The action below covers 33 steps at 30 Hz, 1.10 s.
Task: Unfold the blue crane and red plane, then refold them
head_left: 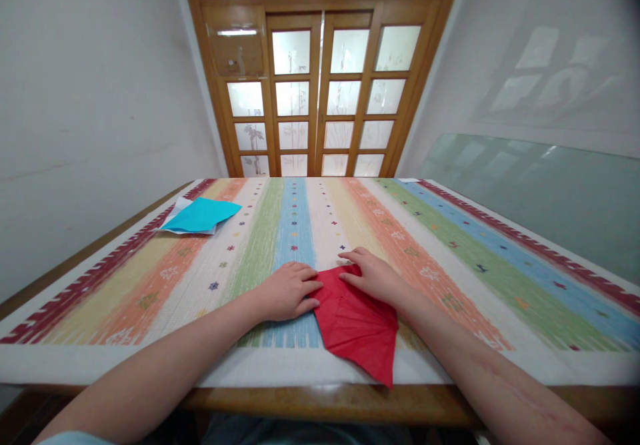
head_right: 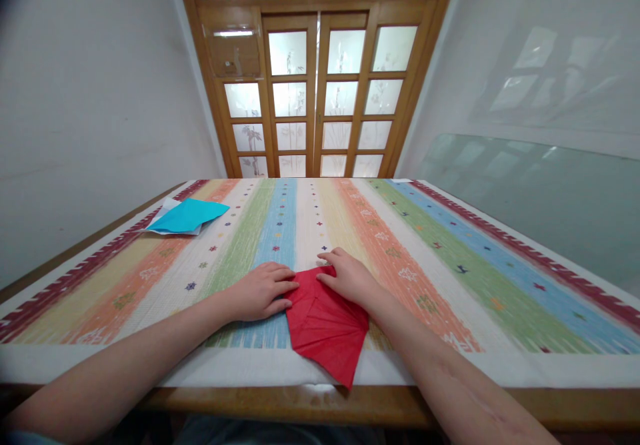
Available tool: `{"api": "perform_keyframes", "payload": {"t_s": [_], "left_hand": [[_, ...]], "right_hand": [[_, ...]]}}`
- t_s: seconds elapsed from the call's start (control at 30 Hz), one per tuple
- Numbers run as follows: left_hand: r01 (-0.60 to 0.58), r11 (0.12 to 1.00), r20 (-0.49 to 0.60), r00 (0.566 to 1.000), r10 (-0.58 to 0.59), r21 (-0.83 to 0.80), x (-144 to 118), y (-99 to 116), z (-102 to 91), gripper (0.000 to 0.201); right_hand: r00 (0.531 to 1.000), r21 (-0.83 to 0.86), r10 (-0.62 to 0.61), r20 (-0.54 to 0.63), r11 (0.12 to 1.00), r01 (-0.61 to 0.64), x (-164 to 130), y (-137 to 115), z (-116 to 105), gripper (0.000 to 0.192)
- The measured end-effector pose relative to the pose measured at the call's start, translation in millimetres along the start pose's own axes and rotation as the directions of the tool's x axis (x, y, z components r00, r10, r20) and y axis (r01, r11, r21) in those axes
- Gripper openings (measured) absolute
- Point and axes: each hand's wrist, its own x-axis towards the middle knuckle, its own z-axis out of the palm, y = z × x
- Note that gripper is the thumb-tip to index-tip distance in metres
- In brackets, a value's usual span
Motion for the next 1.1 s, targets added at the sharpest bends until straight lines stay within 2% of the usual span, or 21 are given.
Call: {"api": "perform_keyframes", "payload": {"t_s": [0.17,0.4,0.6,0.73,0.87,1.0,1.1], "left_hand": [[-0.028,0.999,0.008,1.000,0.028,-0.045,0.4,6.5,-2.5,0.049],[-0.097,0.987,0.061,0.993,0.105,-0.126,0.4,18.8,-5.0,0.071],[-0.080,0.989,0.074,0.993,0.089,-0.121,-1.4,20.1,-7.5,0.062],[-0.078,0.989,0.086,0.992,0.090,-0.129,-2.7,18.3,-10.6,0.057],[-0.077,0.988,0.083,0.993,0.088,-0.135,-3.6,14.4,-11.0,0.056],[-0.068,0.989,0.072,0.994,0.077,-0.130,-4.0,9.9,-7.8,0.055],[-0.059,0.991,0.073,0.995,0.068,-0.120,-3.8,7.3,-5.2,0.055]], "right_hand": [[0.998,-0.021,0.058,0.026,0.998,-0.058,-0.2,-2.4,-1.7,0.043],[0.992,-0.058,0.110,0.062,0.993,-0.106,-1.1,-1.7,1.2,0.041],[0.987,-0.045,0.142,0.073,0.989,-0.138,-1.0,-0.6,-3.2,0.035],[0.978,-0.018,0.164,0.128,0.986,-0.163,-1.4,-0.7,-8.5,0.028],[0.966,-0.030,0.168,0.197,0.986,-0.165,-1.5,-0.3,-13.7,0.032],[0.926,-0.043,0.220,0.307,0.975,-0.217,-1.7,4.1,-18.8,0.035],[0.900,-0.025,0.240,0.365,0.968,-0.248,-1.8,10.2,-21.6,0.029]]}}
